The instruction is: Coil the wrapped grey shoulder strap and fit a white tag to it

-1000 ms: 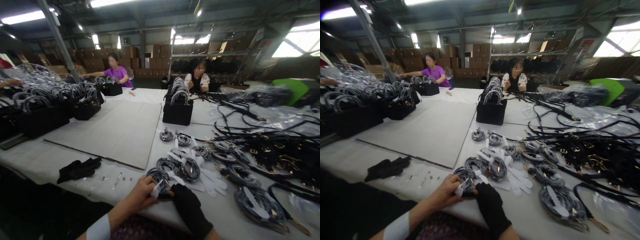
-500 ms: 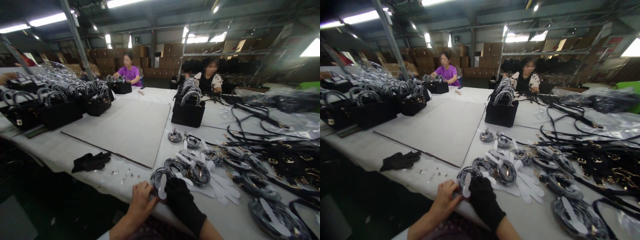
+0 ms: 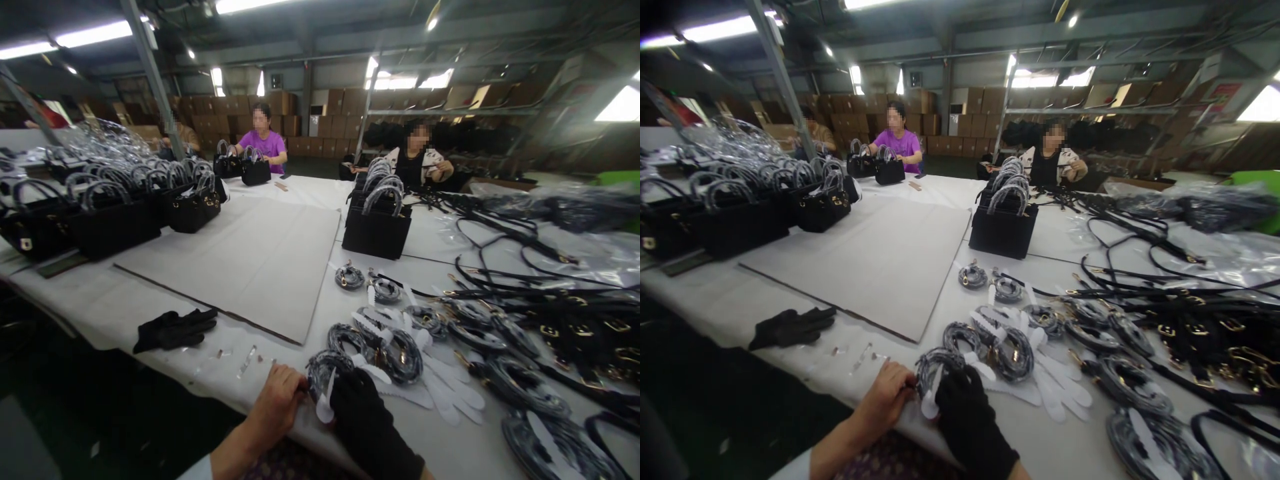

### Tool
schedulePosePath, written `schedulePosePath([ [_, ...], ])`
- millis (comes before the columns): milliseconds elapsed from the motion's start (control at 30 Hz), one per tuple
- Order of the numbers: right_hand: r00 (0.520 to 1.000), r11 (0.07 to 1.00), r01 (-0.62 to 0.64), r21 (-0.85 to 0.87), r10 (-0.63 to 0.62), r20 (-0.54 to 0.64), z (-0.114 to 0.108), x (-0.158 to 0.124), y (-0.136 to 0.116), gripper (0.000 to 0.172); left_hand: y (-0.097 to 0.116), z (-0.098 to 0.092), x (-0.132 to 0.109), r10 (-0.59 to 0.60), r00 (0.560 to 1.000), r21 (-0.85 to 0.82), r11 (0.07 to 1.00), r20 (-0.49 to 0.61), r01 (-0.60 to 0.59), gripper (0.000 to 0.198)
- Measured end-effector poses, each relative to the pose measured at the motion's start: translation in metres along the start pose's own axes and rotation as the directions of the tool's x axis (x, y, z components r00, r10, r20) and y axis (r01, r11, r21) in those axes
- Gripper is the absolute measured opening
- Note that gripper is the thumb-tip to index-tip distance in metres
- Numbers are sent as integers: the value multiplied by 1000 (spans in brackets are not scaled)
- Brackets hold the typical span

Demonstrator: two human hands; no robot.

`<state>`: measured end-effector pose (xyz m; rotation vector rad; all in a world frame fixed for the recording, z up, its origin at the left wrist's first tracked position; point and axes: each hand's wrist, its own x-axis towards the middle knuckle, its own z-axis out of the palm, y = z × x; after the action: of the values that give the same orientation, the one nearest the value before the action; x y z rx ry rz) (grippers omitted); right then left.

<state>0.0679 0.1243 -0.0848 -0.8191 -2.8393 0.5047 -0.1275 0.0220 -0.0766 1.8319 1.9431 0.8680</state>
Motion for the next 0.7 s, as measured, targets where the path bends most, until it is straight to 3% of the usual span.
schedulePosePath([
  [100, 998, 991, 56, -121, -56, 6, 0, -9, 7, 33, -13, -4, 1, 12, 998, 15, 1000, -66, -11, 18],
  [233, 995, 986, 50, -159, -63, -78, -12, -7, 5, 37, -21, -30, 9, -37, 987, 42, 998, -156, 44, 19],
  [367, 998, 996, 57, -75, -55, 25, -22, 6, -5, 17, 0, -47, 13, 138, 990, -62, 989, 18, -136, 13],
  [500, 998, 1000, 0, -12, -1, -62, -15, 4, -4, 33, 14, -36, 6, -19, 984, 35, 999, 178, 13, 33],
  [567, 996, 1000, -3, -7, 2, -93, -10, 1, -2, 37, 13, -25, 2, -61, 975, 105, 994, 212, 39, 25],
  [700, 996, 999, 19, -30, -22, -87, -9, -1, 0, 30, 9, -18, 3, 20, 967, 122, 991, 252, -53, 7],
])
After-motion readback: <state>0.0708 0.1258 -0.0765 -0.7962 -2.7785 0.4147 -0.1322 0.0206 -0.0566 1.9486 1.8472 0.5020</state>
